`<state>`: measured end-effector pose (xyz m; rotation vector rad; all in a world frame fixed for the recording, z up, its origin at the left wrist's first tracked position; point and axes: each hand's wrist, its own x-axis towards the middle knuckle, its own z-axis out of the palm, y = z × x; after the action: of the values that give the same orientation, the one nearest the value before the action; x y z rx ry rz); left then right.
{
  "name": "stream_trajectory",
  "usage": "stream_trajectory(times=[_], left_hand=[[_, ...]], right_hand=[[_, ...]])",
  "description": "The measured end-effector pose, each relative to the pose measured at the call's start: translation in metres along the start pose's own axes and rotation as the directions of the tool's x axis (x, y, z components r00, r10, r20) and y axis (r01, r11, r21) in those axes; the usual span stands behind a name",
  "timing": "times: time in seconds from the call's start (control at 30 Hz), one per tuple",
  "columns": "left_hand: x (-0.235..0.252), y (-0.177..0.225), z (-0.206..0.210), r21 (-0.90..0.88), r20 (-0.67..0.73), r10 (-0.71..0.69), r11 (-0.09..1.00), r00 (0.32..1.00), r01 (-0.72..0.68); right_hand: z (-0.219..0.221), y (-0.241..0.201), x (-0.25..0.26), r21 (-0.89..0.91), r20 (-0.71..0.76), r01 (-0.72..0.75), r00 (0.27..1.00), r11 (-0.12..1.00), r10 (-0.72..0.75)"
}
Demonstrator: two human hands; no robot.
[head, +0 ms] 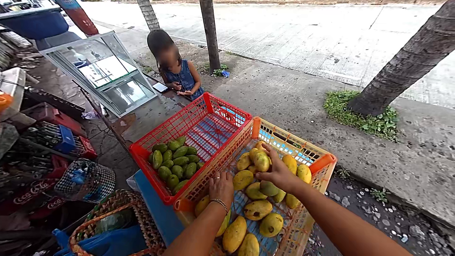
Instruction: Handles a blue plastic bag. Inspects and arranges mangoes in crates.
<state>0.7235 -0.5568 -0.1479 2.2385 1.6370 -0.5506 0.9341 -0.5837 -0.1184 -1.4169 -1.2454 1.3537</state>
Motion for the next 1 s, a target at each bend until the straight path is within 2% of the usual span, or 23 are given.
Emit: stream_trajectory(times=[0.07,0.13,0.23,0.37,0.47,0.6,0.67,0.73,0.8,0.87,0.93,0.97,1.0], left_hand=[[0.001,-0.004,0.005,0.017,-0.003,0.0,1.0,1.0,0.0],[0.002,-0.006,0.007,0.014,0.002,-0.001,1.0,1.0,0.001],[0.0,0.003,-0.004,0.027,0.061,0.007,1.0,0.998,-0.009],[-0.002,0.019,-0.018,-0.04,0.005,0.106,0.994,0.994,-0.106],[0.01,0.03,-0.012,-0.032,0.047,0.145,0.989,0.988,-0.144],[0.024,0.028,-0.002,-0.107,0.056,0.139,0.985,0.989,-0.132],[0.026,0.018,-0.001,-0.248,0.006,0.153,0.957,0.988,-0.147],[0.025,0.003,-0.002,-0.446,-0.125,0.181,0.868,0.976,-0.218],[0.018,-0.013,-0.01,-0.615,-0.262,0.152,0.735,0.953,-0.286],[0.003,-0.028,-0.022,-0.71,-0.338,0.071,0.635,0.938,-0.304],[-0.015,-0.045,-0.031,-0.802,-0.388,-0.032,0.504,0.921,-0.32],[-0.026,-0.051,-0.034,-0.865,-0.392,-0.097,0.377,0.915,-0.331],[-0.038,-0.056,-0.036,-0.921,-0.37,-0.169,0.192,0.913,-0.338]], right_hand=[[-0.012,-0.003,-0.012,0.214,0.041,0.005,0.999,0.977,-0.014],[-0.021,-0.006,-0.022,0.438,0.091,0.004,0.995,0.899,-0.049],[-0.029,-0.007,-0.035,0.605,0.119,-0.033,0.992,0.795,-0.05],[-0.021,-0.013,-0.047,0.561,0.079,-0.055,0.997,0.826,0.013],[-0.019,-0.008,-0.055,0.47,0.151,-0.045,0.988,0.882,-0.03],[-0.013,-0.001,-0.065,0.505,0.22,-0.056,0.973,0.861,-0.066],[-0.011,-0.001,-0.065,0.442,0.235,-0.042,0.97,0.896,-0.07],[-0.009,0.001,-0.061,0.333,0.26,0.011,0.96,0.943,-0.104],[-0.003,0.001,-0.053,0.166,0.31,0.078,0.942,0.983,-0.127],[0.011,0.001,-0.04,-0.071,0.383,0.156,0.916,0.985,-0.118],[0.035,0.004,-0.023,-0.357,0.461,0.281,0.882,0.891,-0.093],[0.05,0.006,-0.013,-0.479,0.5,0.34,0.863,0.81,-0.067],[0.065,0.008,-0.004,-0.57,0.538,0.384,0.843,0.726,-0.023]])
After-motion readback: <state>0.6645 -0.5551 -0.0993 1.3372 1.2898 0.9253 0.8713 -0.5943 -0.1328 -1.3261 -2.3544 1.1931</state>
